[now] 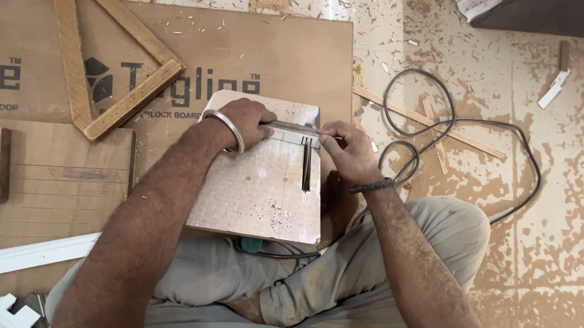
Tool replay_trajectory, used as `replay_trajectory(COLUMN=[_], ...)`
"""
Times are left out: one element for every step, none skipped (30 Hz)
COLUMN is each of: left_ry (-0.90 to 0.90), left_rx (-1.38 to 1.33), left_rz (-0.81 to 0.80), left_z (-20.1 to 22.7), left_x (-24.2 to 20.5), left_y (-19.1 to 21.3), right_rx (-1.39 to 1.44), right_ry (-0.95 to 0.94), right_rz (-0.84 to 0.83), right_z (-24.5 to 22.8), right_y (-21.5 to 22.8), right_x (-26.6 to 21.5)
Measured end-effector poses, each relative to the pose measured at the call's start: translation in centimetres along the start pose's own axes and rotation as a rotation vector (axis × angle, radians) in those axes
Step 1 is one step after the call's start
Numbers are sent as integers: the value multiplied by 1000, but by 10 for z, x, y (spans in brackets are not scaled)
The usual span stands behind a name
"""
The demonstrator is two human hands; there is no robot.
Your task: Measuring and dry-fitting small laminate and wood components for furniture assembly.
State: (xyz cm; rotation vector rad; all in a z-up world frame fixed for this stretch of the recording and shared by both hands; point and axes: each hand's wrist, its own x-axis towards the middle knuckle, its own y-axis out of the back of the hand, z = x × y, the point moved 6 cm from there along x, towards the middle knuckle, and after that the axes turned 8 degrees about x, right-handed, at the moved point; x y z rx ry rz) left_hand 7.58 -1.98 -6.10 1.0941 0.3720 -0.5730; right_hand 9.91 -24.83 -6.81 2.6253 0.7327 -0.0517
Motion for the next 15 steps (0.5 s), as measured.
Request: replay_trajectory(left_ry=[-4,-7,-7,-6,-6,-5,-6,-8,-8,-16,-23,-24,-19,-13,-14], left_rx=[3,6,6,10,14,14,16,19,19,25,32,33,24,14,14], left_rz=[-1,-2,-1,-8,-14,-13,-14,-14,-13,-6,1,2,-3,-9,-8], left_z=[1,1,2,3,4,4,3,3,2,2,2,3,4,4,5], left_x=[-1,-2,-3,-5,-7,-6,-6,-6,-5,-5,-4,-6,-7,-8,-9], left_y=[0,1,2,2,3,2,1,0,-1,-2,-2,-1,0,1,0], right_rx=[-11,-22,-22,-21,-20,-20,-22,-23,-23,-13,-3,-4,-3,-1,-2], right_ry=[-15,-30,-30,-17,-5,-4,18,40,41,34,26,27,15,2,2], right_rz=[3,4,5,6,6,6,8,11,11,14,18,19,25,30,30], right_z=[0,0,1,0,0,1,0,0,0,0,0,0,0,0,0], right_y=[1,1,1,1,0,0,0,0,0,0,-1,-1,0,0,0], right_x=[-1,-1,-1,-2,-2,-2,-3,-3,-3,-4,-5,-6,-7,-8,-8])
